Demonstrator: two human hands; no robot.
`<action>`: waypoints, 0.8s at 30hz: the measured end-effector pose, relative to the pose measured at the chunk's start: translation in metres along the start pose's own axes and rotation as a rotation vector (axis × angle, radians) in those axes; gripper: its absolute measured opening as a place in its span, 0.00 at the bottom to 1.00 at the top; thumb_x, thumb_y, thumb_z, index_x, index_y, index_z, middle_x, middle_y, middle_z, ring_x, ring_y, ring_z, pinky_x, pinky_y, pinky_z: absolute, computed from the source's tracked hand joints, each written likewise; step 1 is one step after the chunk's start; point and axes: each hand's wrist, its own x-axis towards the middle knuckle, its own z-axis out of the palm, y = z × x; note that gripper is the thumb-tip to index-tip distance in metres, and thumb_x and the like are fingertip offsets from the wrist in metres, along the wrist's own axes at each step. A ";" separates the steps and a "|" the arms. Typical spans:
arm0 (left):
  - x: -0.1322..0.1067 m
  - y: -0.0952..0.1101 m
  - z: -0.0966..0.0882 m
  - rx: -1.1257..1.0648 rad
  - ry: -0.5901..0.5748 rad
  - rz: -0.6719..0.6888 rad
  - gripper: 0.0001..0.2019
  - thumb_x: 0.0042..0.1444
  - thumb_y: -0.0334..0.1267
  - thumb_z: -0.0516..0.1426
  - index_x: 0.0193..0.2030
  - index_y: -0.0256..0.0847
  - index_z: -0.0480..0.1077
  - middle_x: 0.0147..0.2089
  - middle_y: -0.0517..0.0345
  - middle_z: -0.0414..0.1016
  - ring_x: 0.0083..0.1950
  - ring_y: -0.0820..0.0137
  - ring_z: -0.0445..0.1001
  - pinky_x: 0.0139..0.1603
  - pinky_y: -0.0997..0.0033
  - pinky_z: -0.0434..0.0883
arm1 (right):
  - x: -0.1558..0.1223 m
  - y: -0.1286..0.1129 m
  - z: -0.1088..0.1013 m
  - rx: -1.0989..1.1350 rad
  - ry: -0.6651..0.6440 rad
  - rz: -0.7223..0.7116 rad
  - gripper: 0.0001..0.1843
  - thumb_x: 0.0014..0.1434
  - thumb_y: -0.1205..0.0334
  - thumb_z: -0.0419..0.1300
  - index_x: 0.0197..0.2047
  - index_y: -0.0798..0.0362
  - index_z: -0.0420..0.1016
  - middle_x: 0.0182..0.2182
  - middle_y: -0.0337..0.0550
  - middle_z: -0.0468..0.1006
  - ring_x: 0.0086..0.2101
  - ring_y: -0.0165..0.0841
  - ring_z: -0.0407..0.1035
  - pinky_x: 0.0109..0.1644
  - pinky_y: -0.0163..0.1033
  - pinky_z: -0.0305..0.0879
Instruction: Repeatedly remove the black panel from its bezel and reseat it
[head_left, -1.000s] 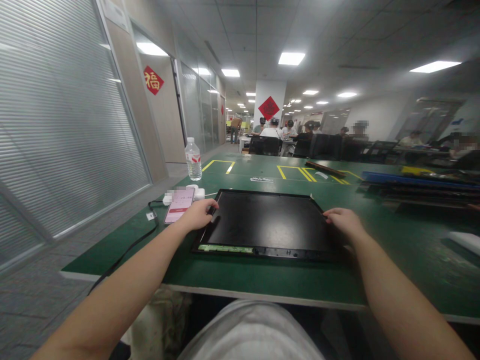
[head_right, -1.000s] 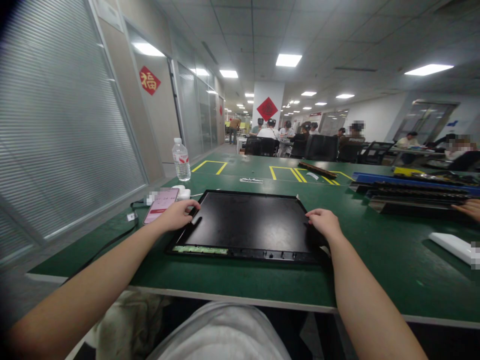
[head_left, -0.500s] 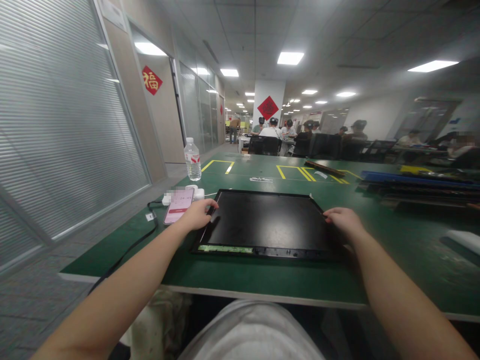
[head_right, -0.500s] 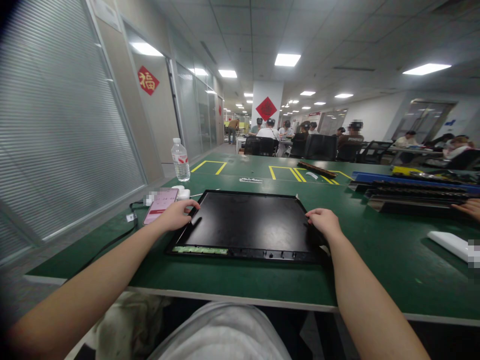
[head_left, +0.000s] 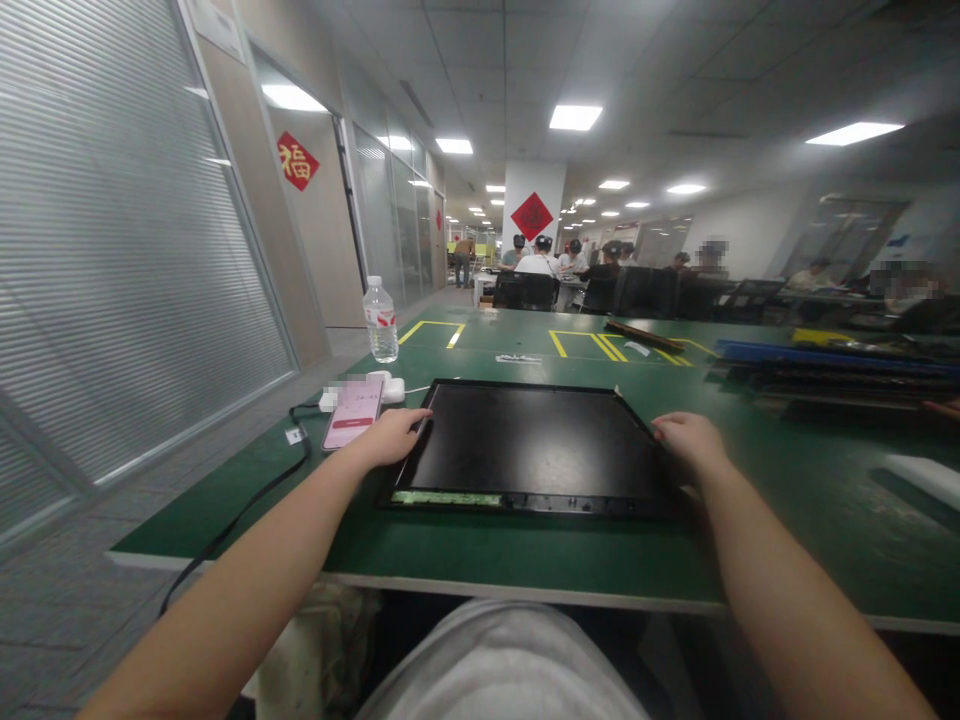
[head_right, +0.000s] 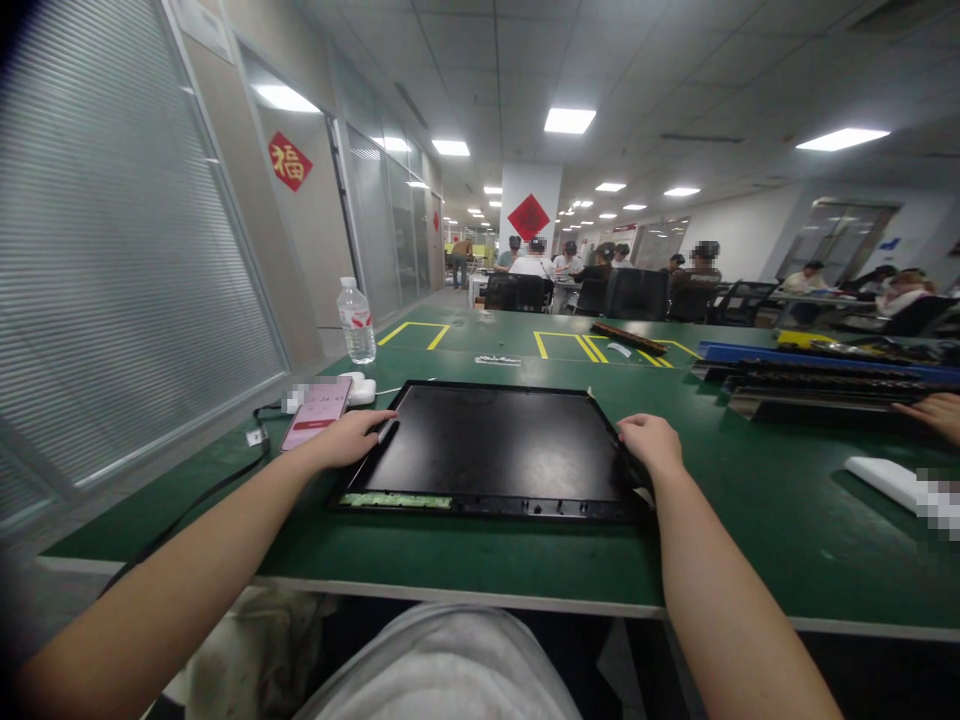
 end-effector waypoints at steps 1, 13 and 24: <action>0.000 0.000 0.000 -0.007 -0.009 0.004 0.29 0.53 0.27 0.51 0.63 0.39 0.70 0.65 0.50 0.72 0.65 0.61 0.69 0.66 0.66 0.62 | -0.001 0.000 -0.001 -0.020 -0.008 0.004 0.13 0.47 0.61 0.60 0.36 0.49 0.83 0.33 0.47 0.83 0.29 0.38 0.74 0.30 0.37 0.64; -0.002 0.001 -0.001 -0.554 0.056 -0.137 0.29 0.44 0.23 0.56 0.55 0.40 0.76 0.56 0.50 0.80 0.57 0.57 0.77 0.53 0.63 0.75 | -0.012 -0.014 0.004 -0.266 -0.127 -0.090 0.11 0.50 0.62 0.59 0.35 0.53 0.82 0.34 0.50 0.82 0.36 0.41 0.76 0.35 0.38 0.66; -0.007 0.027 -0.013 -1.334 0.133 -0.405 0.30 0.40 0.17 0.57 0.51 0.41 0.76 0.59 0.50 0.77 0.41 0.64 0.82 0.31 0.73 0.79 | -0.012 -0.015 0.002 -0.352 -0.145 -0.059 0.18 0.56 0.61 0.57 0.47 0.55 0.81 0.46 0.51 0.81 0.46 0.45 0.74 0.44 0.40 0.67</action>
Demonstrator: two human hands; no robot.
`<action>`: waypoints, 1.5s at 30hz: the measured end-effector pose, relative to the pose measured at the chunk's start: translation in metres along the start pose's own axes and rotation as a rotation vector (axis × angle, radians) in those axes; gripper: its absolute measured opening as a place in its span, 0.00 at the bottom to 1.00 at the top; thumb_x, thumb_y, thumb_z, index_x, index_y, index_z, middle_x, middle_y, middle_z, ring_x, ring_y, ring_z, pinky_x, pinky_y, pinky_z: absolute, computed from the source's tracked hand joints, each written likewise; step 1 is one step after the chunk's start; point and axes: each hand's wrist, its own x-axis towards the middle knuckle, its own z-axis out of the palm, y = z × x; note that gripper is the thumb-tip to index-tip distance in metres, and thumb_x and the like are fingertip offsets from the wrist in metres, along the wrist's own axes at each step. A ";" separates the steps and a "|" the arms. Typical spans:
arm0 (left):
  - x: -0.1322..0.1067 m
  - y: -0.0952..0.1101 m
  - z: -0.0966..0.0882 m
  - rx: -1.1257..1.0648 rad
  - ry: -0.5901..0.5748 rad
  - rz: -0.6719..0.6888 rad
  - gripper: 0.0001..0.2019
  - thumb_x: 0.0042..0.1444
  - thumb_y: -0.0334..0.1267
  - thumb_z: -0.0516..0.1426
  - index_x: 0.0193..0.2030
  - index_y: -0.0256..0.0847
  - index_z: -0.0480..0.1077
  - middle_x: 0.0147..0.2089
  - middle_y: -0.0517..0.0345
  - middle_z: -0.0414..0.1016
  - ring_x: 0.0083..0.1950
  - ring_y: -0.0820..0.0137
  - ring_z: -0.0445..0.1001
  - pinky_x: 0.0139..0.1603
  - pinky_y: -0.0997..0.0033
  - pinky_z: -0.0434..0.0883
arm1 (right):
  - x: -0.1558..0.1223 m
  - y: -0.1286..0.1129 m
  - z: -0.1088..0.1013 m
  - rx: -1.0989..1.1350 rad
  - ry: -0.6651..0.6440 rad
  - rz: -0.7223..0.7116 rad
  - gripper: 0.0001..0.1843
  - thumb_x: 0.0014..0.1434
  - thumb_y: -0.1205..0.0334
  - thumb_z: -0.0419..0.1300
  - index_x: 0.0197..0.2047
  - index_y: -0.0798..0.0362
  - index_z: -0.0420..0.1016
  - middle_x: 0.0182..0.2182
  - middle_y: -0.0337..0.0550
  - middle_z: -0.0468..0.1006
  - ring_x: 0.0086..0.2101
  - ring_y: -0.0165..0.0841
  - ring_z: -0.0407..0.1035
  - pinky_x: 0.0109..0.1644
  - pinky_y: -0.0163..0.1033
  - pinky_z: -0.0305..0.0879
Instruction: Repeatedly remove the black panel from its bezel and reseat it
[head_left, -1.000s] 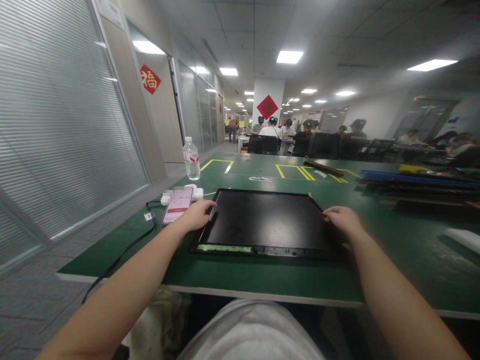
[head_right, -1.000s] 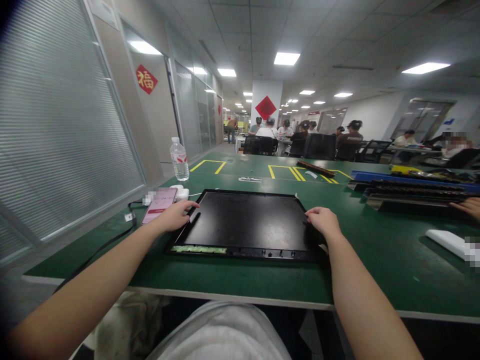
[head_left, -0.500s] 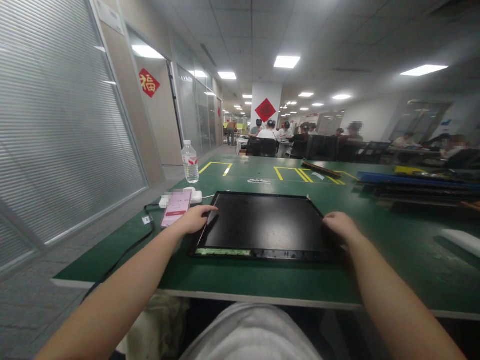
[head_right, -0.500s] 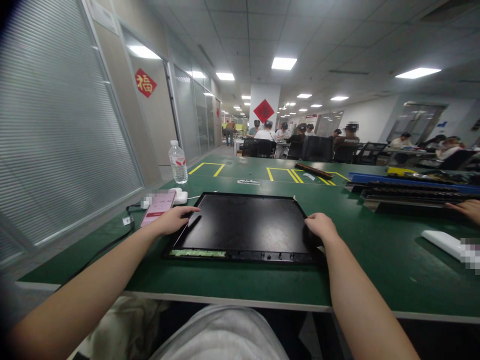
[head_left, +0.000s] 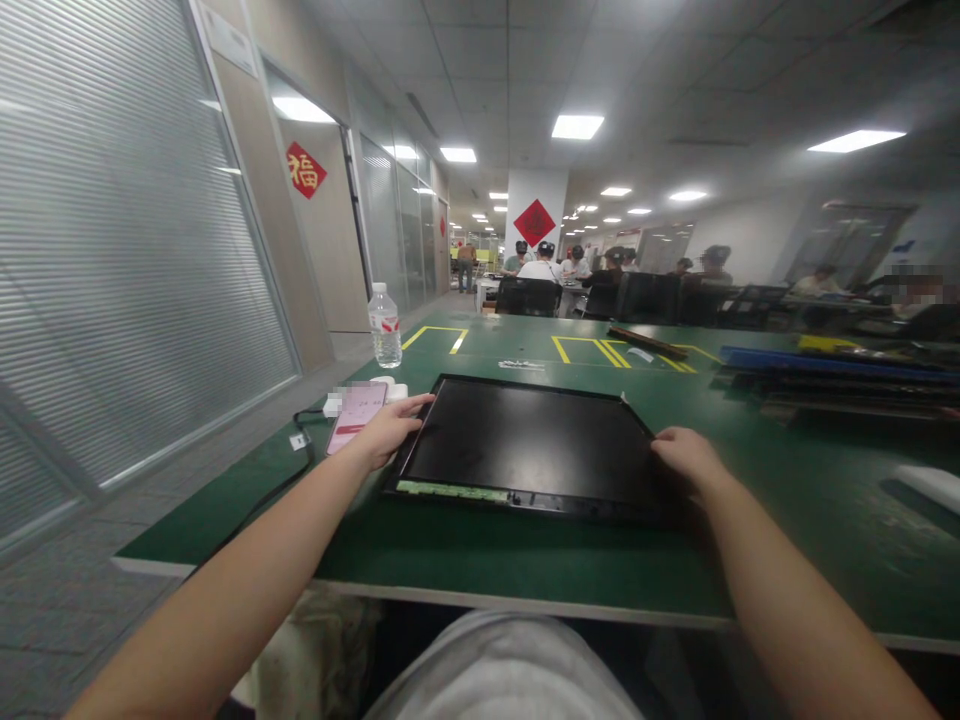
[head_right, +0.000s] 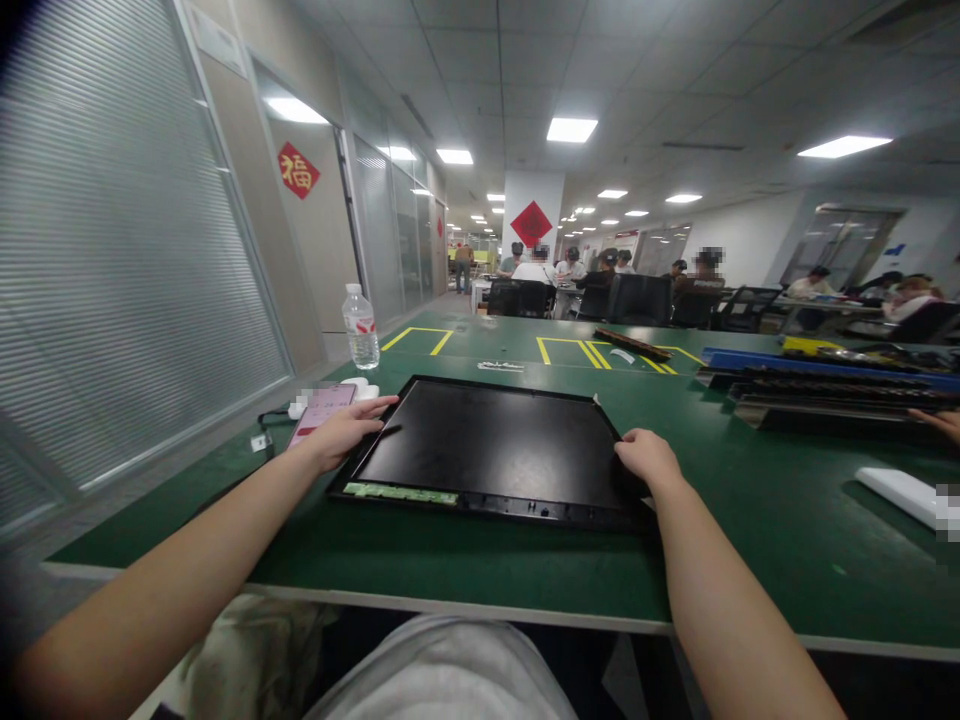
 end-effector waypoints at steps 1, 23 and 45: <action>0.001 -0.001 0.000 -0.012 0.010 -0.004 0.28 0.40 0.16 0.57 0.49 0.40 0.76 0.57 0.51 0.78 0.38 0.65 0.82 0.29 0.73 0.79 | 0.000 0.000 0.000 0.003 -0.004 0.002 0.18 0.56 0.61 0.57 0.47 0.55 0.81 0.46 0.51 0.81 0.46 0.45 0.75 0.44 0.40 0.68; 0.010 -0.010 -0.003 0.024 0.003 -0.060 0.22 0.45 0.17 0.57 0.46 0.39 0.73 0.26 0.58 0.79 0.22 0.65 0.77 0.21 0.69 0.74 | 0.001 0.001 0.003 -0.006 0.010 -0.019 0.17 0.55 0.61 0.57 0.44 0.54 0.81 0.42 0.51 0.82 0.42 0.43 0.76 0.38 0.39 0.66; 0.004 -0.003 -0.002 -0.099 -0.037 -0.178 0.46 0.40 0.24 0.70 0.68 0.41 0.60 0.30 0.53 0.82 0.24 0.61 0.80 0.27 0.63 0.79 | -0.002 -0.002 0.003 0.028 0.016 -0.033 0.16 0.54 0.61 0.58 0.43 0.53 0.82 0.41 0.50 0.82 0.41 0.42 0.76 0.38 0.37 0.67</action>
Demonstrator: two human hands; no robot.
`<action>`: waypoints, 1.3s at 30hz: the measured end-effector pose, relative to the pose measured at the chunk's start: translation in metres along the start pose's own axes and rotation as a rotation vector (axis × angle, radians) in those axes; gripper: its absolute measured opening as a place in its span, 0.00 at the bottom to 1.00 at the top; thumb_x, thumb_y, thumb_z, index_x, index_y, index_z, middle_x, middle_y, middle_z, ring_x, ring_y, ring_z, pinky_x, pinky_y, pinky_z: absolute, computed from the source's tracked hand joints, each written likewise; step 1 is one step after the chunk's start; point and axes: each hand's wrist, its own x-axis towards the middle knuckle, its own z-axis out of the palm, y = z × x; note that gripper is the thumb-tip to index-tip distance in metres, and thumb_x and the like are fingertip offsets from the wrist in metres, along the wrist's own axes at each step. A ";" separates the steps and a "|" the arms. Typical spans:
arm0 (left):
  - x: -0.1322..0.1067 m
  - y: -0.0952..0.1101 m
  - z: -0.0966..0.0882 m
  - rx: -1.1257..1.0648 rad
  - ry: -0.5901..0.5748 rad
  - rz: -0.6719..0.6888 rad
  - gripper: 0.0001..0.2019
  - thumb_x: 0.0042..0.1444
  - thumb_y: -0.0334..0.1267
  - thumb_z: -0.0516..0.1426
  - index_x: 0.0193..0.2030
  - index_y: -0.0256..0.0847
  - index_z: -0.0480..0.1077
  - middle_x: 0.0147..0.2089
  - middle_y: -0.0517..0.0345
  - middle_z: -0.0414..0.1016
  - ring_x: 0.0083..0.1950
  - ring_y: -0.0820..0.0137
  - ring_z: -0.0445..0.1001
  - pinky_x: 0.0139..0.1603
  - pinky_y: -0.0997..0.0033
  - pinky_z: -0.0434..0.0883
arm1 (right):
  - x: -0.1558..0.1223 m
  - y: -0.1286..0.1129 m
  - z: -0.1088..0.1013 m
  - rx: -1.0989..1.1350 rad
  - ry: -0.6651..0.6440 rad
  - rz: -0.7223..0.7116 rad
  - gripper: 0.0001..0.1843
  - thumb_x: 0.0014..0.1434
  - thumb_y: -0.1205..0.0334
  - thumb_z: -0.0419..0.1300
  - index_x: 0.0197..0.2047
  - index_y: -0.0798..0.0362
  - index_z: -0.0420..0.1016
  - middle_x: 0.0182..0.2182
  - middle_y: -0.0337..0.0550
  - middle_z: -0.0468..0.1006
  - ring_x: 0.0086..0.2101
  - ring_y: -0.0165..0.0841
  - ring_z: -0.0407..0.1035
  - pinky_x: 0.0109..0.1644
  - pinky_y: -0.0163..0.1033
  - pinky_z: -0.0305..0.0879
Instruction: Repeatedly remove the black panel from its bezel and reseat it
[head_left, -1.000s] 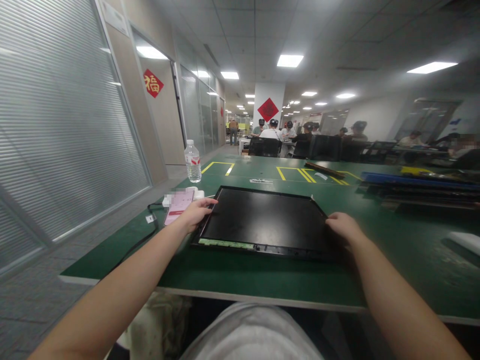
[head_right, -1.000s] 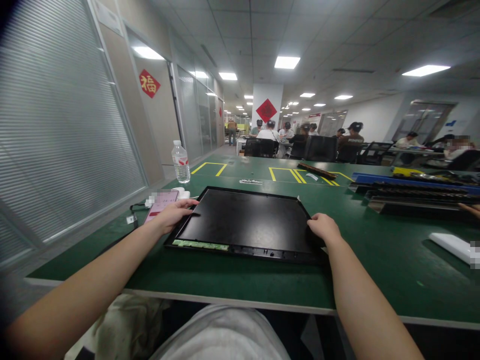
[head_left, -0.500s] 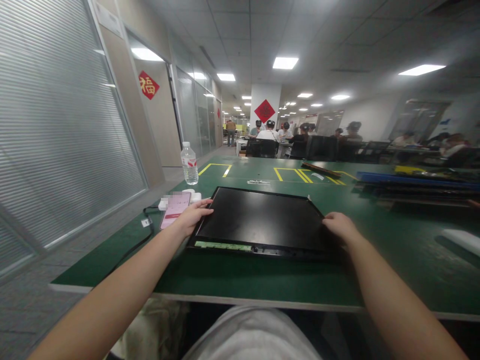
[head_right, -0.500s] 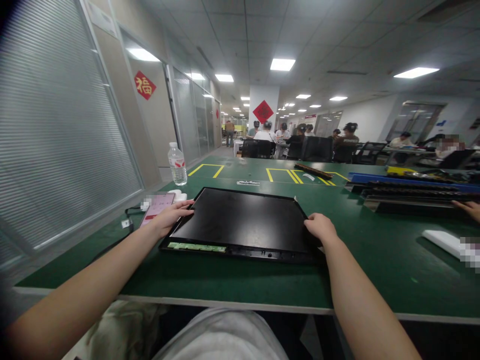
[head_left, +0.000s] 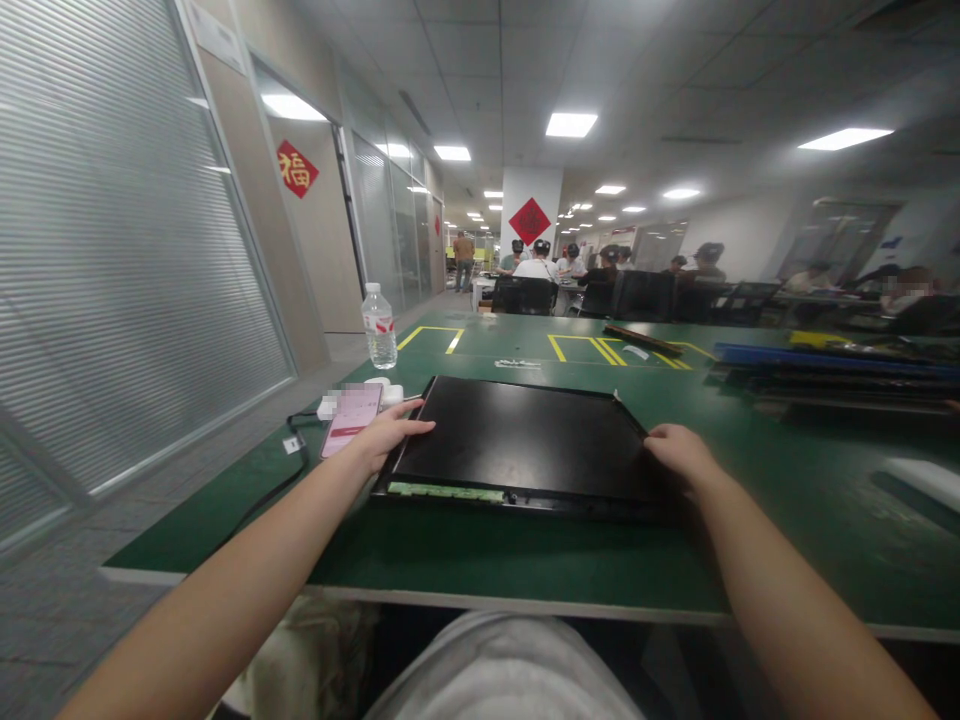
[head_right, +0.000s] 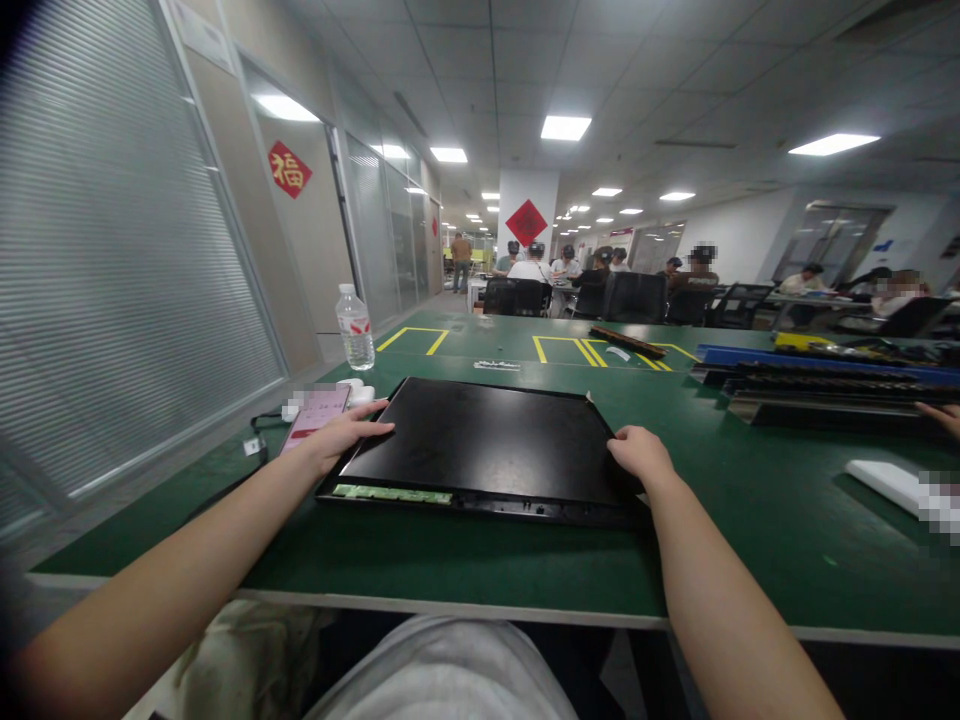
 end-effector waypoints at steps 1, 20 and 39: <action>0.001 -0.001 -0.001 0.000 -0.007 -0.003 0.46 0.40 0.25 0.70 0.68 0.41 0.60 0.30 0.53 0.83 0.25 0.60 0.81 0.28 0.63 0.79 | 0.000 0.000 0.000 0.000 0.000 -0.002 0.16 0.54 0.61 0.58 0.43 0.53 0.82 0.42 0.50 0.82 0.41 0.42 0.76 0.38 0.37 0.67; 0.005 -0.006 -0.004 0.037 -0.064 0.033 0.29 0.37 0.24 0.69 0.50 0.36 0.74 0.28 0.53 0.82 0.24 0.61 0.80 0.26 0.65 0.77 | 0.002 0.000 0.002 -0.008 -0.002 -0.021 0.16 0.54 0.61 0.58 0.44 0.54 0.82 0.43 0.51 0.82 0.42 0.43 0.75 0.40 0.39 0.67; 0.005 -0.004 -0.007 0.063 -0.082 0.122 0.23 0.36 0.25 0.70 0.43 0.37 0.77 0.35 0.52 0.84 0.32 0.60 0.82 0.35 0.63 0.78 | 0.001 -0.002 0.002 -0.017 0.003 -0.031 0.16 0.54 0.62 0.58 0.42 0.53 0.82 0.41 0.49 0.82 0.42 0.41 0.76 0.41 0.38 0.67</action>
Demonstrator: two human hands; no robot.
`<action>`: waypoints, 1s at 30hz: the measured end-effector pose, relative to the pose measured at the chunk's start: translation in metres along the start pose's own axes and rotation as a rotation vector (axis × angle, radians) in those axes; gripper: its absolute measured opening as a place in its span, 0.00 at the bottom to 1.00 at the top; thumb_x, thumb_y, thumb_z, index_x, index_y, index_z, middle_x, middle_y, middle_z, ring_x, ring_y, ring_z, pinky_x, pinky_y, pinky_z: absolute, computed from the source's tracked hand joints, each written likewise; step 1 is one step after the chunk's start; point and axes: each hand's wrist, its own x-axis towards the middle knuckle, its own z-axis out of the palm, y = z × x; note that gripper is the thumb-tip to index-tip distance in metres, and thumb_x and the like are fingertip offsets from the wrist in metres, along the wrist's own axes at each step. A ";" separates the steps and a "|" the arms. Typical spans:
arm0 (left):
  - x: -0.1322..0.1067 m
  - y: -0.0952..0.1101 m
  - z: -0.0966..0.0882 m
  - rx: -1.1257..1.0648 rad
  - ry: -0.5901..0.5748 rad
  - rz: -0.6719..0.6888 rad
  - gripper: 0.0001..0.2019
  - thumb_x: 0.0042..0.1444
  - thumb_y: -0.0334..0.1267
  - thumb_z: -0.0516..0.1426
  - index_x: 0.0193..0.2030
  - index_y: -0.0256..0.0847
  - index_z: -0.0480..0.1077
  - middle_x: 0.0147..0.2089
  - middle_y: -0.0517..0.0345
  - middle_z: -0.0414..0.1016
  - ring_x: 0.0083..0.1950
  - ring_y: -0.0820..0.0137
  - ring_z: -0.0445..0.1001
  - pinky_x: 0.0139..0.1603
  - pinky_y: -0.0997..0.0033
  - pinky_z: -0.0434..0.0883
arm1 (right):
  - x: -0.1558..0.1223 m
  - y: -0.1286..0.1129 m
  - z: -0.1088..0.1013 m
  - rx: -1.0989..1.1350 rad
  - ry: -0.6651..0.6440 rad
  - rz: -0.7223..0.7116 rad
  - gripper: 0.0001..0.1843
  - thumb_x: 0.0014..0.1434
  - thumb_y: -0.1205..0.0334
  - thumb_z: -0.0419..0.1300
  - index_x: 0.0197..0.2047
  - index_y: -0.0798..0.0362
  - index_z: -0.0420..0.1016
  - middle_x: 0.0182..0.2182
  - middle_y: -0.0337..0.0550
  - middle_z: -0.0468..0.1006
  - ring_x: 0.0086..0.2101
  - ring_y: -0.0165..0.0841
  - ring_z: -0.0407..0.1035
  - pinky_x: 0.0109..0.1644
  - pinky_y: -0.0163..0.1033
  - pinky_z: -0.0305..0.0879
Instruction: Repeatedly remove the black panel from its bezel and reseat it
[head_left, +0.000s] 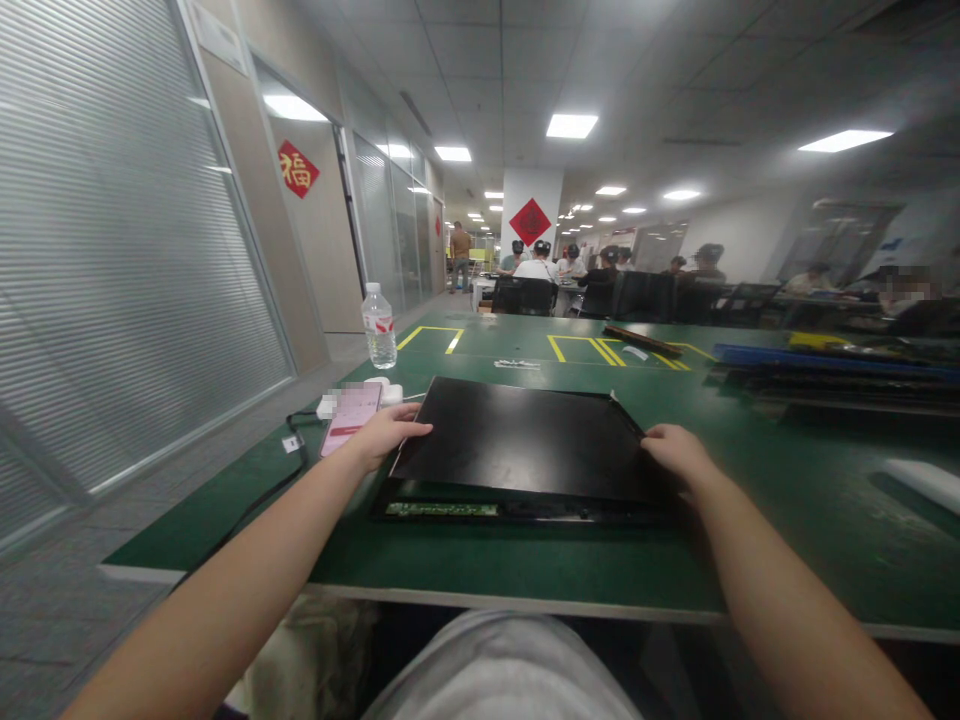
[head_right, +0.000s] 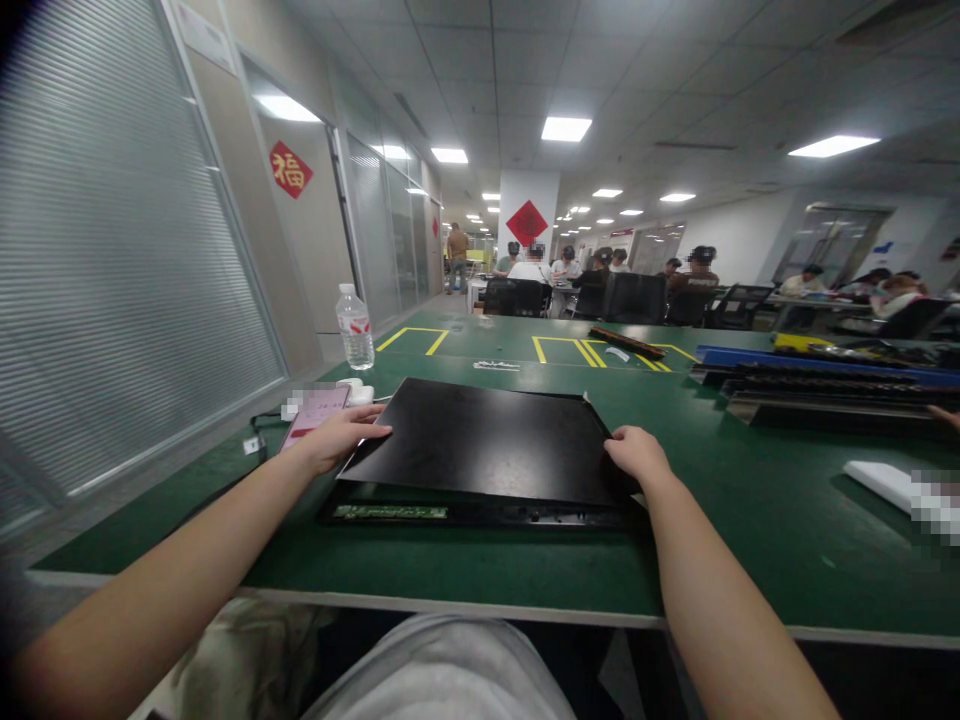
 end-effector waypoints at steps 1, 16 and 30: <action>0.000 0.000 0.000 0.005 0.001 0.002 0.23 0.36 0.25 0.71 0.43 0.37 0.77 0.35 0.52 0.84 0.32 0.60 0.82 0.35 0.63 0.78 | 0.000 0.000 0.000 -0.002 0.002 0.000 0.15 0.54 0.62 0.58 0.42 0.53 0.82 0.40 0.49 0.82 0.41 0.40 0.76 0.41 0.37 0.67; -0.009 0.009 0.013 -0.059 -0.015 0.128 0.29 0.35 0.31 0.73 0.48 0.36 0.75 0.47 0.48 0.83 0.46 0.60 0.82 0.48 0.66 0.77 | -0.001 -0.001 -0.001 0.058 -0.012 0.031 0.17 0.53 0.62 0.58 0.44 0.55 0.82 0.42 0.51 0.82 0.41 0.41 0.76 0.41 0.39 0.68; -0.008 0.008 0.012 -0.060 -0.069 0.313 0.38 0.34 0.40 0.74 0.55 0.38 0.72 0.53 0.46 0.81 0.56 0.51 0.77 0.57 0.54 0.74 | 0.004 0.000 0.003 0.192 0.064 0.009 0.23 0.58 0.58 0.57 0.55 0.55 0.78 0.49 0.53 0.80 0.49 0.44 0.74 0.52 0.42 0.67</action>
